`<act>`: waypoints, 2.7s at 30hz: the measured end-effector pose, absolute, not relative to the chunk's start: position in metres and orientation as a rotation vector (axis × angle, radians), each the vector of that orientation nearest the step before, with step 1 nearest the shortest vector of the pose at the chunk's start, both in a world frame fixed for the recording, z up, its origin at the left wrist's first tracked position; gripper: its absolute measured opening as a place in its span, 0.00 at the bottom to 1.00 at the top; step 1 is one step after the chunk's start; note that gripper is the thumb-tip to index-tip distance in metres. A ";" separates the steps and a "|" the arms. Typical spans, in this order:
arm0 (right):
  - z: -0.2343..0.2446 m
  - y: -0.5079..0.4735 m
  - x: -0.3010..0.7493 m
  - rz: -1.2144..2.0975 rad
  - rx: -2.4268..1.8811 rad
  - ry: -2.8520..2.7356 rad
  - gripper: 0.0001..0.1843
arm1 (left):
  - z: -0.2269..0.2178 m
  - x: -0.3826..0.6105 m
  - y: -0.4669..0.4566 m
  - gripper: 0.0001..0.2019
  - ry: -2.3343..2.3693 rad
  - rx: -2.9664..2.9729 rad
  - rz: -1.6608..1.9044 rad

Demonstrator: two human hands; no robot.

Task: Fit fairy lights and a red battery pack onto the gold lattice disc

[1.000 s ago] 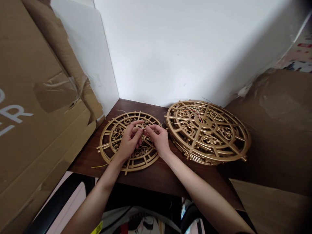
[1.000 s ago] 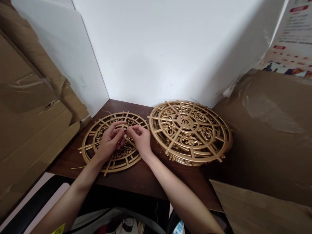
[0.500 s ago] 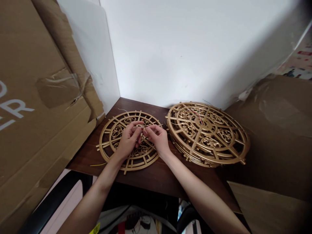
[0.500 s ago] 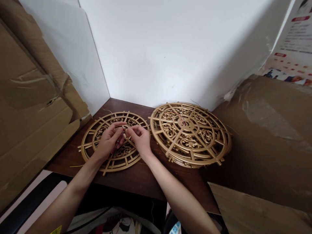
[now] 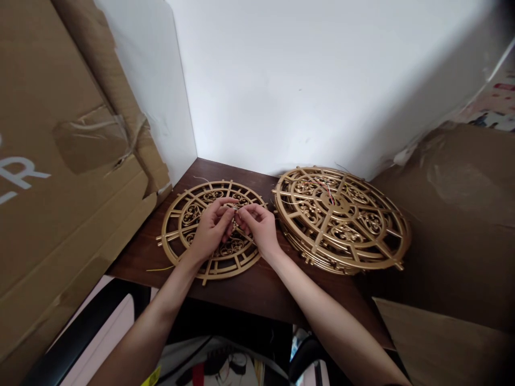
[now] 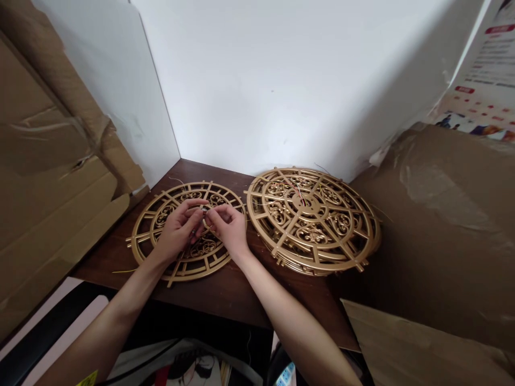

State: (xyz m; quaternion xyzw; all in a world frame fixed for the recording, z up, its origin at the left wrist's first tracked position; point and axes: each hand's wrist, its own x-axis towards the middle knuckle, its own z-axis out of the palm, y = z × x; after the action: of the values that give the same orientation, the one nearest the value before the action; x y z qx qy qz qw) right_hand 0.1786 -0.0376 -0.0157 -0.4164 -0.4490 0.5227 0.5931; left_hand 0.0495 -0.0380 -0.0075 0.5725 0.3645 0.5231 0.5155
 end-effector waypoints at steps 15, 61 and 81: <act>-0.018 -0.037 0.178 1.211 -0.972 -1.079 0.16 | -0.008 0.049 -0.038 0.10 0.893 1.378 1.261; -0.014 -0.038 0.177 1.193 -0.992 -1.086 0.15 | -0.007 0.048 -0.037 0.09 0.922 1.398 1.232; -0.019 -0.038 0.191 0.475 -1.050 -1.674 0.05 | -0.012 0.047 -0.035 0.07 0.897 1.376 1.261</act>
State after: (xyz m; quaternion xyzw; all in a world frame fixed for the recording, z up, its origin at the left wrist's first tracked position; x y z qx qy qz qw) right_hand 0.1905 -0.0376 -0.0191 -0.4392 -0.7000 0.1988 0.5268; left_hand 0.0475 -0.0346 -0.0120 0.5713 0.3725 0.5238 0.5103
